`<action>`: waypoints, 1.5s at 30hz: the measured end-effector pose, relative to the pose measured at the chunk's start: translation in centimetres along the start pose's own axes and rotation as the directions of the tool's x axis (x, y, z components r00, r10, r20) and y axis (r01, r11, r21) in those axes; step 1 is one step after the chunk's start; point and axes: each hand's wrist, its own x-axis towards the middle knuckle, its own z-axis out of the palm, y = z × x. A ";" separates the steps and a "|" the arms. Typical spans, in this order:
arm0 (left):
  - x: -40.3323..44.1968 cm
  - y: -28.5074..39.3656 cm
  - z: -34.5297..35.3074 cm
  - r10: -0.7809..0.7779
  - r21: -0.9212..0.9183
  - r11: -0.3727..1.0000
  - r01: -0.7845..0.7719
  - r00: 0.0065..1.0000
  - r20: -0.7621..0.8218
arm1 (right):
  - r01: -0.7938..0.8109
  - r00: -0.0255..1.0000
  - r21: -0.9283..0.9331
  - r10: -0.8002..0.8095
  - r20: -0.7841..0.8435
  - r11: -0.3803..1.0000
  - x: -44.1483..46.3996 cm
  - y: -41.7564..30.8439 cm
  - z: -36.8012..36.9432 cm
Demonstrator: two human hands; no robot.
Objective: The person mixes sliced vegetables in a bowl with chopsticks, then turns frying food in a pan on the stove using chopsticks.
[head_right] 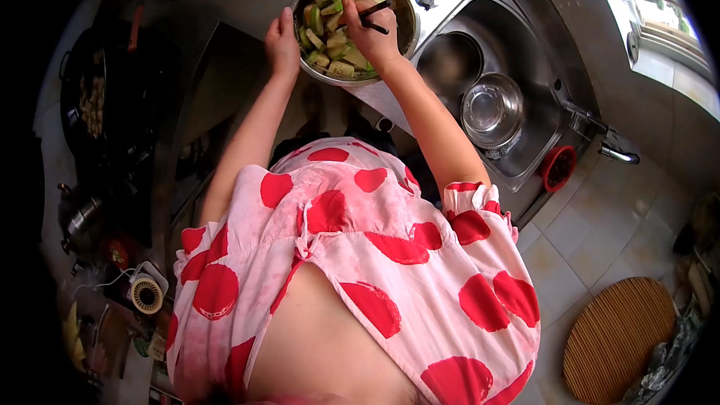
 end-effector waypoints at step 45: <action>9.4 8.8 2.1 0.304 0.165 0.725 -0.668 0.526 0.794 | 0.067 0.938 0.373 0.068 -0.339 0.926 -5.3 -2.9 -9.2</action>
